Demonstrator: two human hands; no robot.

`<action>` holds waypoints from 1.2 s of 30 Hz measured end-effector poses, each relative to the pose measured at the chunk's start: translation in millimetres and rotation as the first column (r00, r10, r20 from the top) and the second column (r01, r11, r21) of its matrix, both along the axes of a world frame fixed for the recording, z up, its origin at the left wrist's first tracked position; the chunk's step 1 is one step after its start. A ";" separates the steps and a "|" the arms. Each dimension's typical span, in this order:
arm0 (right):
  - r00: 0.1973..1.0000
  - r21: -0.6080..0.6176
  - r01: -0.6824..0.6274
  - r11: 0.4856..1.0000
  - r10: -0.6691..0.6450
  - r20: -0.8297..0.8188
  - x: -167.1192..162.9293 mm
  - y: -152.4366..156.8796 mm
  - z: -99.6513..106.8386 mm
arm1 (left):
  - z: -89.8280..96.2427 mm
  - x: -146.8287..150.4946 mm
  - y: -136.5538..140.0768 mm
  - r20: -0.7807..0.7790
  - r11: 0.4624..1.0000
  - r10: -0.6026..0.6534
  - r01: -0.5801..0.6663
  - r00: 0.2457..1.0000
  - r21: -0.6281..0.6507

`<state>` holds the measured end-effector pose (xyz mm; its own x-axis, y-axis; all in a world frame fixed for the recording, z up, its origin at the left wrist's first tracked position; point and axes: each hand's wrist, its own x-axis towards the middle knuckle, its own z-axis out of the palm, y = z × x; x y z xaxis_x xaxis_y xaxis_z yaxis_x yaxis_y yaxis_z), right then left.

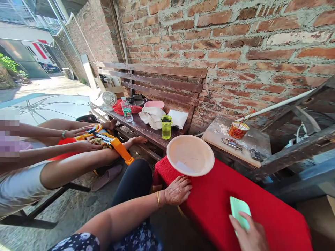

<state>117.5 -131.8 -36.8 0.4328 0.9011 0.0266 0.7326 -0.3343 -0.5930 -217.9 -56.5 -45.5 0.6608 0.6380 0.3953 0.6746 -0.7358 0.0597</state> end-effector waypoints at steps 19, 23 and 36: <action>0.978 -0.027 -0.137 0.990 0.139 0.156 -119.7 50.3 9.2 | 10.8 -31.0 -25.7 -0.027 0.987 0.156 -0.157 0.987 -0.042; 0.961 -0.042 -0.192 0.981 0.196 0.196 -160.2 56.4 17.1 | 8.6 -24.8 -27.0 0.031 0.997 0.073 -0.073 0.997 -0.017; 0.909 -0.175 0.350 0.920 -0.287 0.303 26.0 -53.8 53.2 | -27.6 -6.1 -4.9 0.139 0.984 -0.144 0.127 0.980 0.125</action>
<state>143.5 -185.6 16.4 0.7021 0.7121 -0.0017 0.6844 -0.6754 -0.2747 -224.0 -61.3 -73.1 0.6675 0.4909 0.5599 0.5583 -0.8275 0.0600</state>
